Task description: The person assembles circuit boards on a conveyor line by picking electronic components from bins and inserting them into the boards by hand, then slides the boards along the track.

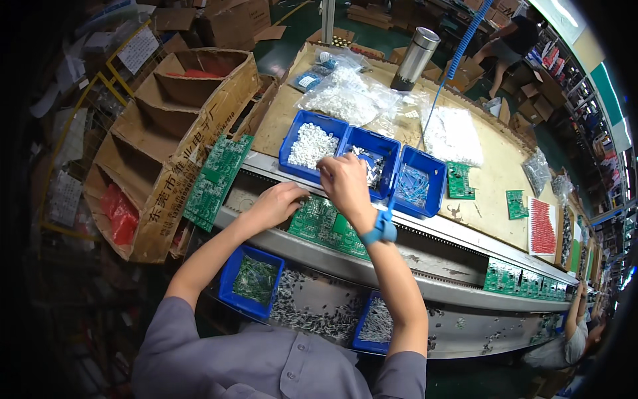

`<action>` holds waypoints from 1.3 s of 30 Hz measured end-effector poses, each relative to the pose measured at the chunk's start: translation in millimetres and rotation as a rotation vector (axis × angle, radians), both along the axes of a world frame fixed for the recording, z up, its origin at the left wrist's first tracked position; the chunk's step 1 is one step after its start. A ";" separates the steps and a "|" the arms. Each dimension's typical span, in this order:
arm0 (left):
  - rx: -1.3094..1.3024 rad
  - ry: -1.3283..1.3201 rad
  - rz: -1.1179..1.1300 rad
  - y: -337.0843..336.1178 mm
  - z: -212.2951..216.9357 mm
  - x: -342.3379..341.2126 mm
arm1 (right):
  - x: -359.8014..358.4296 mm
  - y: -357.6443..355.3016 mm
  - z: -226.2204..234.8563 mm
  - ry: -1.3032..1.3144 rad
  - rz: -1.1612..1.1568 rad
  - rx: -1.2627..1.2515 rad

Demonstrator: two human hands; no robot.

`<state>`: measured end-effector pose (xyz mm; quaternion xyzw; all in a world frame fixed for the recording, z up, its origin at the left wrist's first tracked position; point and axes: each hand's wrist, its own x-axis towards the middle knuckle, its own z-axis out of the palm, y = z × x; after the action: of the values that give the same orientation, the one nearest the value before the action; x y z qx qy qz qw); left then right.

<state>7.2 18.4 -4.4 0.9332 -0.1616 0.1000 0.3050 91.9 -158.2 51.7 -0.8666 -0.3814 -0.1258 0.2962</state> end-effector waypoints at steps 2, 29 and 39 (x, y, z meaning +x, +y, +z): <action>-0.033 0.010 -0.005 -1.7 10.1 -9.2 | -5.5 -22.6 -3.8 0.124 0.056 0.136; 0.134 0.234 -0.221 -4.6 24.8 -72.2 | -29.9 -82.8 -38.2 0.339 -0.022 -0.189; 0.119 0.194 -0.215 -6.2 24.2 -71.6 | -41.4 -78.5 -39.5 0.244 -0.039 -0.291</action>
<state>-64.3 12.2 19.8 0.9323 -0.2359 -0.0336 0.2722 50.5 -236.7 12.2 -0.9163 -0.3401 0.0308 0.2093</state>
